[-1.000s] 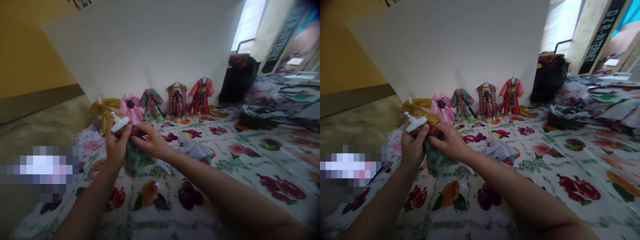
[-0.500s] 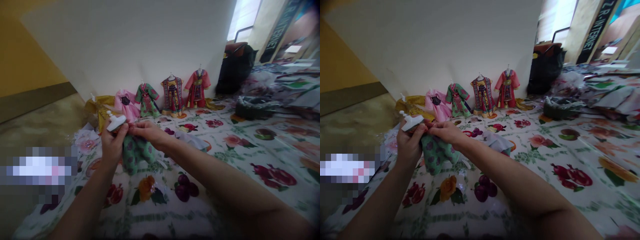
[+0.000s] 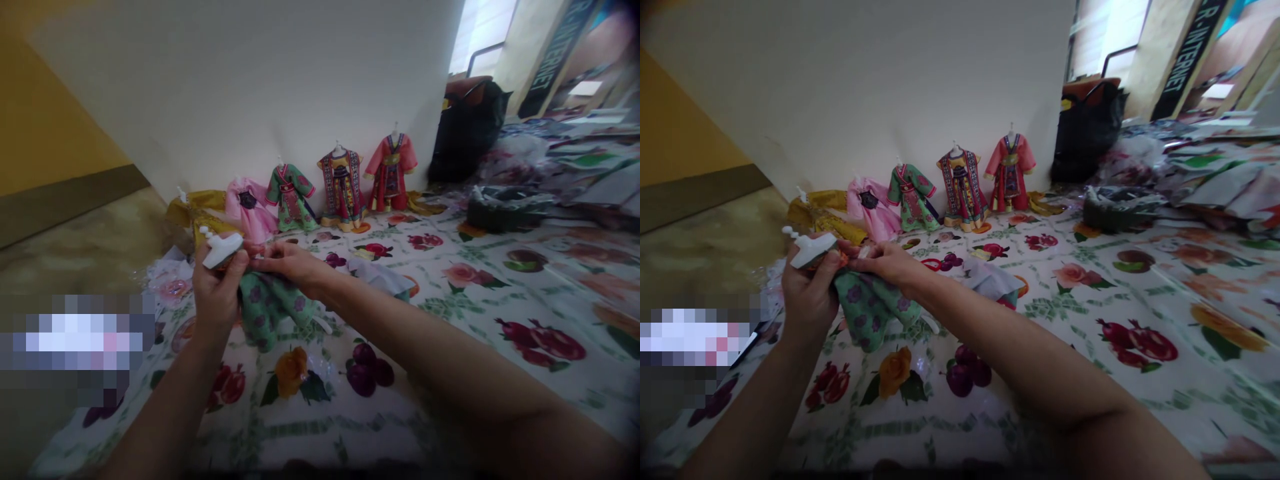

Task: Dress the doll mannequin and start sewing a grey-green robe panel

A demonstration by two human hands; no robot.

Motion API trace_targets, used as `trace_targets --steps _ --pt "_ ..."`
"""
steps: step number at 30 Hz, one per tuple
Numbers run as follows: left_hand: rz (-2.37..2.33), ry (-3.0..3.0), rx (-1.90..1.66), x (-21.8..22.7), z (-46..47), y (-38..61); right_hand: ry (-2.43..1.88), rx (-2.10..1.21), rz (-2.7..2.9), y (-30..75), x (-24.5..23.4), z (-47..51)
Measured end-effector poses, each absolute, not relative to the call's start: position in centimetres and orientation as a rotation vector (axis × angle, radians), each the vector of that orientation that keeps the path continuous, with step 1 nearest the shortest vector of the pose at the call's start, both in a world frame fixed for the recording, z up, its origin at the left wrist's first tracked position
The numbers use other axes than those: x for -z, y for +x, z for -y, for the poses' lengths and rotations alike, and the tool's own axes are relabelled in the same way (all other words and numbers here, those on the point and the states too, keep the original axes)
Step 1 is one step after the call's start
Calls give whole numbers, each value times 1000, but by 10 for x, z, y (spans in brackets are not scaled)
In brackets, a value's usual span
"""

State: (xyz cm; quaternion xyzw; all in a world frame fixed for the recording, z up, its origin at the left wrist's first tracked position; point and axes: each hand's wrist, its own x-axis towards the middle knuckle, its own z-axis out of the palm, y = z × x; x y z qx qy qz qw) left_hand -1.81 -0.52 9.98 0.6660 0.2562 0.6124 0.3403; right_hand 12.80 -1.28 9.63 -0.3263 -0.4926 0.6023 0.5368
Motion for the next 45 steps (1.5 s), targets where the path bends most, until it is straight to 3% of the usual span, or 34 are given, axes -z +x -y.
trace_targets --steps 7,23,28,45 --pt "-496 1572 -1697 -103 4 -17 -853 -1580 1225 141 -103 12" --pt "-489 1475 -1753 -105 2 -17 -614 -1280 1391 136 -108 17" --pt "-561 1531 -1858 -104 2 -16 -695 -1066 1538 122 -96 15" --pt "-620 1699 -1969 -100 9 -9 -875 -890 1514 118 -101 22"
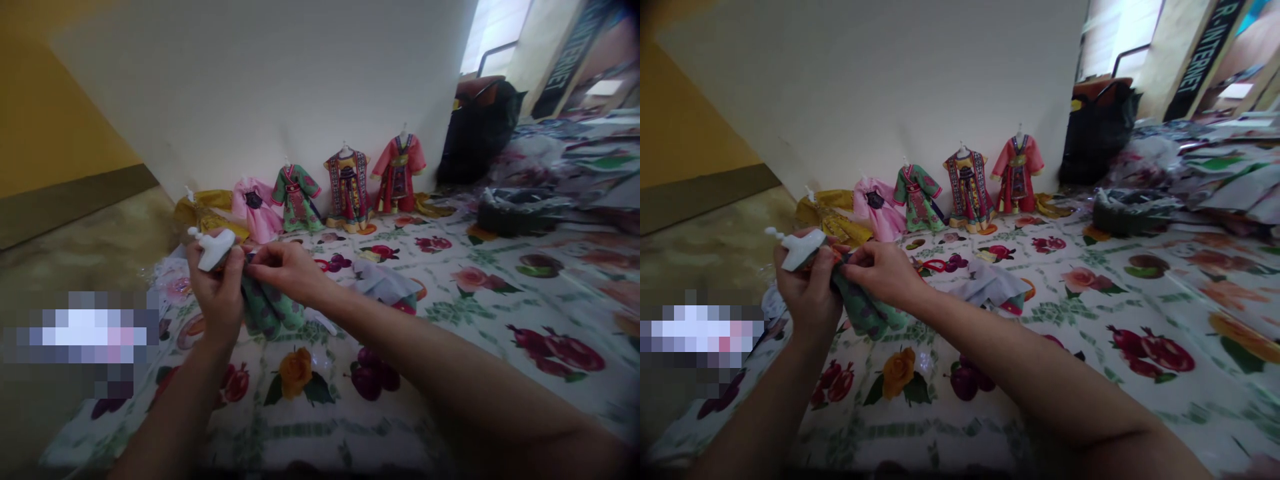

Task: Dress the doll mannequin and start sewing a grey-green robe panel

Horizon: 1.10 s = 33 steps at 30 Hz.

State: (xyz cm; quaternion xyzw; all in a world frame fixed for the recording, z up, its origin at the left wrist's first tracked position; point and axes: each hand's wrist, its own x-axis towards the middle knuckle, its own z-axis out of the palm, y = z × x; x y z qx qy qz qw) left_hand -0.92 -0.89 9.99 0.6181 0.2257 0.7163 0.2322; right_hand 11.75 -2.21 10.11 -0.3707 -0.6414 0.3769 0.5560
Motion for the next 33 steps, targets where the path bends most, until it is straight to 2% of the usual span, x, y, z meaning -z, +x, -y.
trace_targets --steps 18,27,33 --pt "-548 1592 -1853 -102 22 -14 -824 -897 1497 117 -102 29" --pt "-465 1548 -1837 -104 27 -18 -774 -1299 1324 114 -107 35" --pt "-493 1554 -1816 -100 28 -16 -846 -1356 1272 115 -114 38"
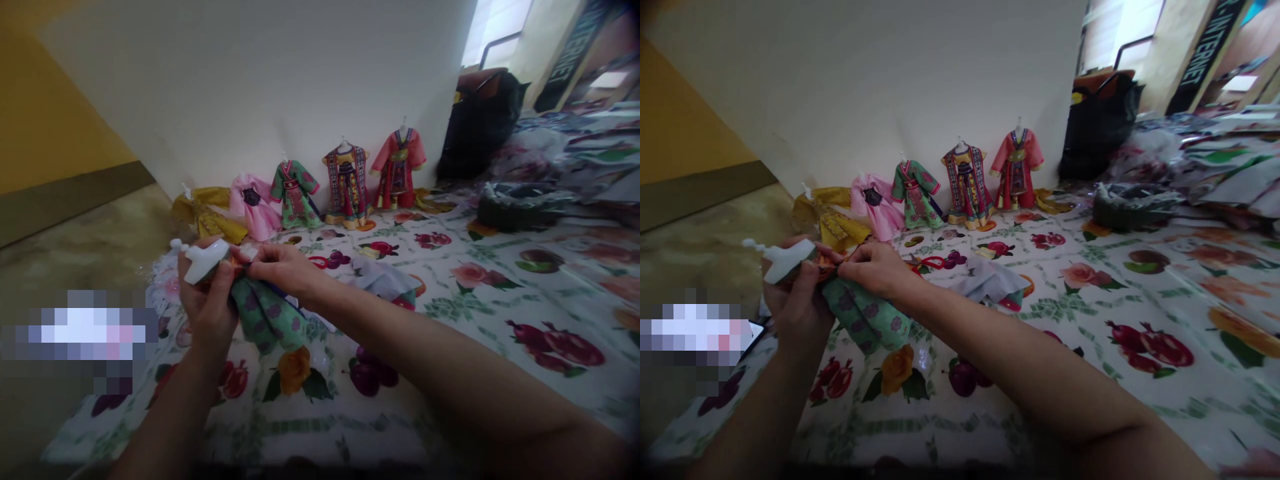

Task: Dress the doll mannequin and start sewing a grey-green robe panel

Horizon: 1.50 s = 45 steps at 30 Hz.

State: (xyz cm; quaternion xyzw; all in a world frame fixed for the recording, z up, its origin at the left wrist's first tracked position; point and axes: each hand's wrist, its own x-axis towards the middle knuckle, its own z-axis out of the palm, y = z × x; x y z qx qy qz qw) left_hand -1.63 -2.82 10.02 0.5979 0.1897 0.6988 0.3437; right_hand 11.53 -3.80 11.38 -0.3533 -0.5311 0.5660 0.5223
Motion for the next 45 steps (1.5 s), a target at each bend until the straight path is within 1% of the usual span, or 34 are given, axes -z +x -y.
trace_targets --steps 4,10,18,23,30,39,42,45 --pt "-486 1553 -1793 -98 24 -18 -833 -1394 1246 118 -112 34" --pt "-484 1479 -1675 -106 21 -20 -741 -1624 1307 132 -112 28" --pt "-506 1421 -1604 -109 25 -17 -721 -1338 1403 128 -102 17" --pt "-523 1401 -1594 -109 25 -13 -611 -1433 1357 121 -100 18" --pt "-566 1400 -1627 -111 22 -14 -669 -1463 1492 138 -119 28" --pt "-698 1312 -1613 -108 23 -11 -694 -1244 1520 127 -103 18" --pt "-676 1336 -1586 -110 23 -12 -685 -1225 1637 140 -114 20" --pt "-673 1438 -1443 -110 25 -12 -661 -1161 1666 157 -134 30"
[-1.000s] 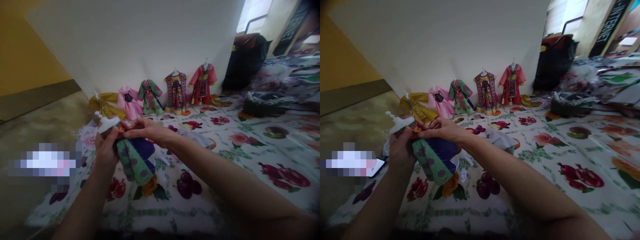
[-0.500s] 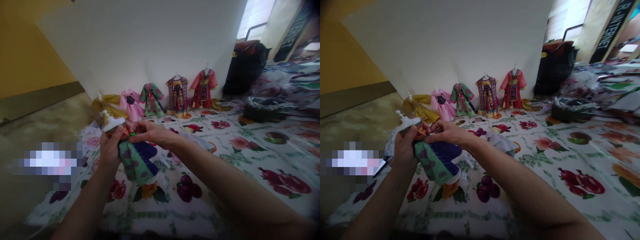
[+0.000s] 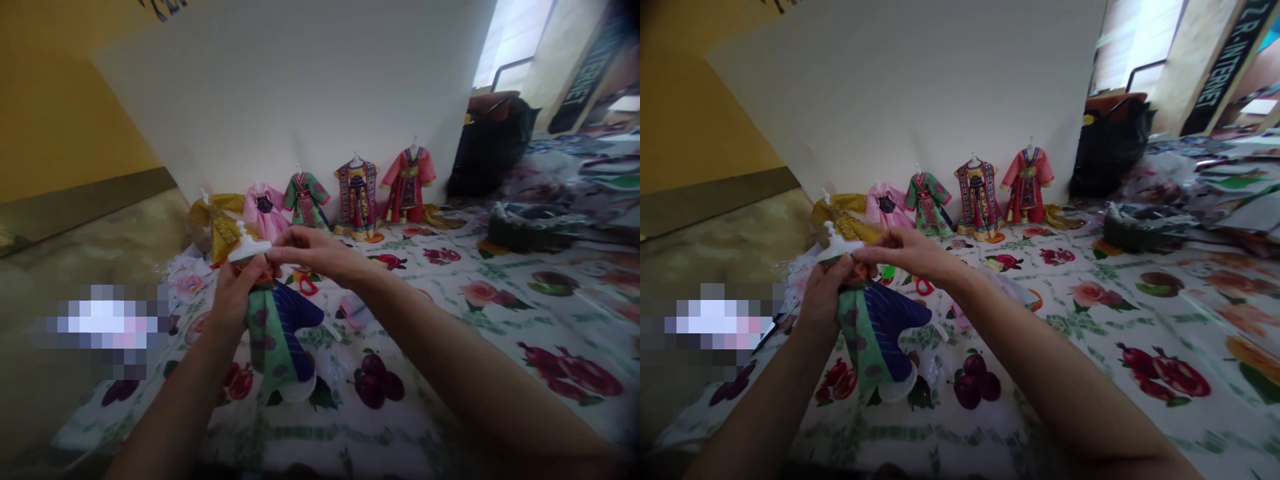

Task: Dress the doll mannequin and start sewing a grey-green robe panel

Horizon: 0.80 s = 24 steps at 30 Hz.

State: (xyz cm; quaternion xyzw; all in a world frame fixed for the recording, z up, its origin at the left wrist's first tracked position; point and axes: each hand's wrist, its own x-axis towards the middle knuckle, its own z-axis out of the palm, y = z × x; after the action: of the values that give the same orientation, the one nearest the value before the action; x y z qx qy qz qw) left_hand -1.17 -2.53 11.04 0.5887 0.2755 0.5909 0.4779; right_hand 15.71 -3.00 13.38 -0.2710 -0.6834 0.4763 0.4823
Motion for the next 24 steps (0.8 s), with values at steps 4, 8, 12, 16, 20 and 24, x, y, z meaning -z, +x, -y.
trace_targets --steps 4,8,12,16,20,24 --pt "-638 1565 -1187 -113 31 -6 -604 -1078 1585 164 -149 41" --pt "-615 1662 -1099 -118 34 3 -495 -1065 1599 163 -147 39" --pt "-670 1718 -1012 -123 35 8 -452 -1055 1558 165 -145 37" --pt "-682 1610 -973 -125 36 8 -482 -1046 1540 166 -149 40" --pt "-615 1620 -894 -122 34 2 -529 -1018 1523 166 -151 41" --pt "-645 1653 -911 -118 33 1 -496 -1046 1534 165 -149 38"
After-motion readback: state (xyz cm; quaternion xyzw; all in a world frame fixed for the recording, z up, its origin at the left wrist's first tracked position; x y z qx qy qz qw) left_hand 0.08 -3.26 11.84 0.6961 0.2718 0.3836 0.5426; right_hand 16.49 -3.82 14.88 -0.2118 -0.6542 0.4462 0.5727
